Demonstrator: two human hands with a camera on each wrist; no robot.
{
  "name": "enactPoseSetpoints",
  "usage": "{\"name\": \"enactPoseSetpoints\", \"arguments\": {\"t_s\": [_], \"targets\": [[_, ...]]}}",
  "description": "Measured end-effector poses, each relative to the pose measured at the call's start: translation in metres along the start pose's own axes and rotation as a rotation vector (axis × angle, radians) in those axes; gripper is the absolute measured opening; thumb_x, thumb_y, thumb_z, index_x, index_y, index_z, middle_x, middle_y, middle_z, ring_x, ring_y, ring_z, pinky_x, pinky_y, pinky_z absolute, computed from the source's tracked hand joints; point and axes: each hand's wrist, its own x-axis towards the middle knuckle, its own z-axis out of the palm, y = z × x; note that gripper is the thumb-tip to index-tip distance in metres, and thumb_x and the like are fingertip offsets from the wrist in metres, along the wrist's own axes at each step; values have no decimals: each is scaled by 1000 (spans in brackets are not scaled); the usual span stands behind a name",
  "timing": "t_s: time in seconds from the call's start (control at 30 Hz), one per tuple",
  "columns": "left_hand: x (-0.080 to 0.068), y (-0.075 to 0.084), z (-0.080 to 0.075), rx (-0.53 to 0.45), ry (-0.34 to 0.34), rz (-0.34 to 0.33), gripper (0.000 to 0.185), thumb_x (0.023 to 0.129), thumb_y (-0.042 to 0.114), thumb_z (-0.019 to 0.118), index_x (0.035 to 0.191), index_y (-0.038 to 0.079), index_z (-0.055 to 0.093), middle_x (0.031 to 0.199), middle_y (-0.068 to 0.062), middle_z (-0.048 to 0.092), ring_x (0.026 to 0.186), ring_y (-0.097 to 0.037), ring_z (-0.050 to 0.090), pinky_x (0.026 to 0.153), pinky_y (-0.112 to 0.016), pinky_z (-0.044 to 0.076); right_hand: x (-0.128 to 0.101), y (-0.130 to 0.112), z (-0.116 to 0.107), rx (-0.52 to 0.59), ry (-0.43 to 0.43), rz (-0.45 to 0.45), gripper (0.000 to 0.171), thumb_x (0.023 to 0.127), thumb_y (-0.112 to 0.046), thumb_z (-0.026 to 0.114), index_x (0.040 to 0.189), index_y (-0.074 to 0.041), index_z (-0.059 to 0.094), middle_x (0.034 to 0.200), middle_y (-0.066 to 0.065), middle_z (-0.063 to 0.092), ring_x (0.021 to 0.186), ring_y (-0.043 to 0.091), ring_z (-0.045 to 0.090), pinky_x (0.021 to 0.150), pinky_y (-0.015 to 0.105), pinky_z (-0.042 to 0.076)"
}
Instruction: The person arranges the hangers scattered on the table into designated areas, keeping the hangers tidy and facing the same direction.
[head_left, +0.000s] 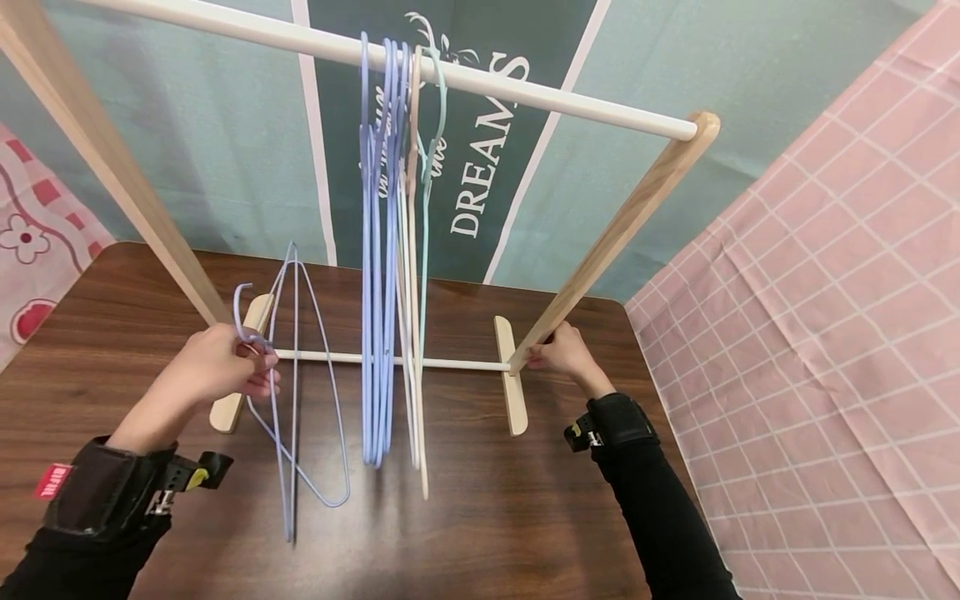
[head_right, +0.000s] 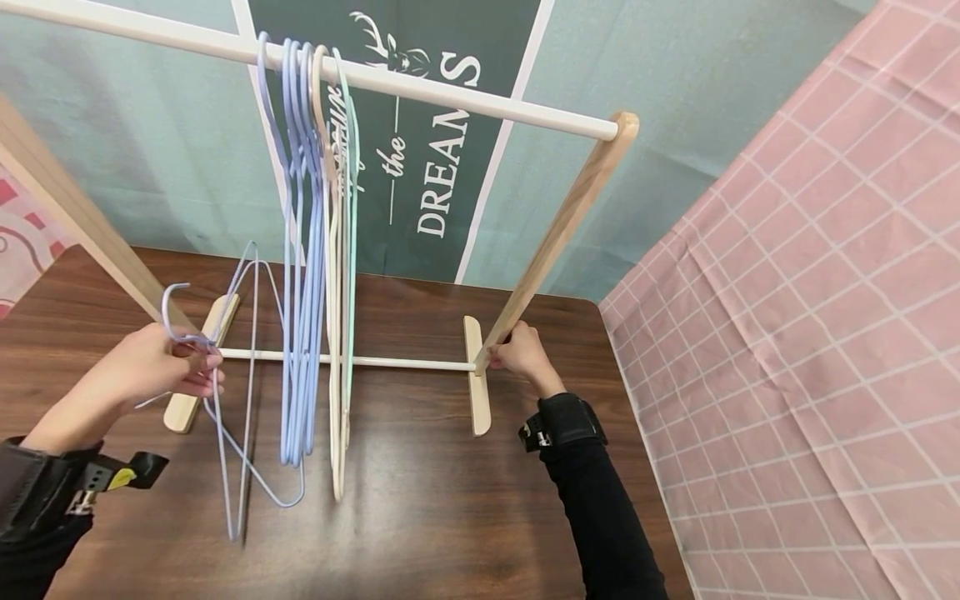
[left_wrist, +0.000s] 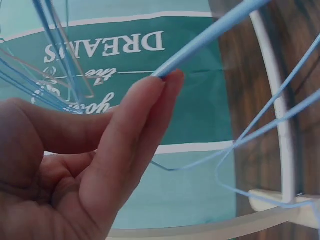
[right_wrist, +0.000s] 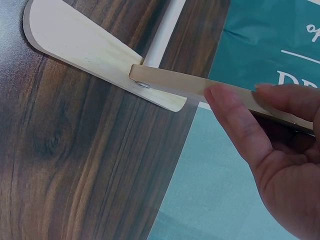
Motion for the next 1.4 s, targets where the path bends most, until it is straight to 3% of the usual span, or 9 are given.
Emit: {"name": "enactPoseSetpoints", "arguments": {"t_s": [0.2, 0.37, 0.67, 0.9, 1.1, 1.23, 1.4], "targets": [[-2, 7, -6, 23, 4, 49, 12, 88, -5, 44, 89, -16, 50, 73, -11, 63, 59, -19, 64, 56, -28, 53, 0, 0, 0, -4, 1, -2, 36, 87, 6, 55, 118, 17, 42, 103, 36, 55, 81, 35, 65, 71, 39, 53], [-4, 13, -12, 59, 6, 67, 11, 89, -5, 45, 90, -15, 50, 76, -11, 63, 61, -19, 65, 57, -27, 53, 0, 1, 0, 1, -8, -5, 35, 87, 5, 55, 117, 16, 43, 102, 35, 55, 81, 36, 65, 72, 41, 52], [-3, 27, -25, 62, 39, 108, 14, 89, -6, 46, 96, -18, 48, 79, -15, 64, 59, -17, 65, 56, -28, 53, -1, 2, -1, 8, -16, 9, 37, 87, 5, 55, 120, 16, 41, 105, 35, 54, 85, 37, 64, 67, 32, 54], [-5, 43, -34, 325, 129, 212, 11, 88, 0, 48, 80, -6, 53, 68, -7, 64, 57, -19, 64, 57, -33, 53, -2, 1, -1, -1, -19, 5, 36, 88, 4, 54, 119, 16, 41, 106, 35, 54, 88, 41, 62, 67, 32, 54], [-8, 63, -38, 203, 82, 173, 14, 91, -2, 45, 92, -14, 52, 73, -11, 65, 55, -9, 63, 53, -24, 52, -3, 1, -1, 6, -18, 5, 36, 87, 5, 54, 119, 16, 42, 105, 35, 54, 86, 39, 63, 70, 36, 53], [-7, 71, -43, 226, 84, 196, 15, 90, -2, 45, 92, -13, 54, 73, -11, 66, 55, -9, 63, 52, -24, 52, -2, 1, -1, 10, -17, 5, 36, 87, 5, 54, 119, 16, 42, 105, 35, 54, 86, 39, 63, 73, 41, 52], [-5, 86, -49, 321, 125, 222, 16, 90, 3, 48, 94, -9, 58, 75, -10, 67, 55, -10, 64, 54, -20, 50, 0, 2, -1, -2, -14, 3, 36, 87, 4, 54, 119, 16, 42, 105, 35, 55, 88, 41, 62, 69, 34, 53]]}}
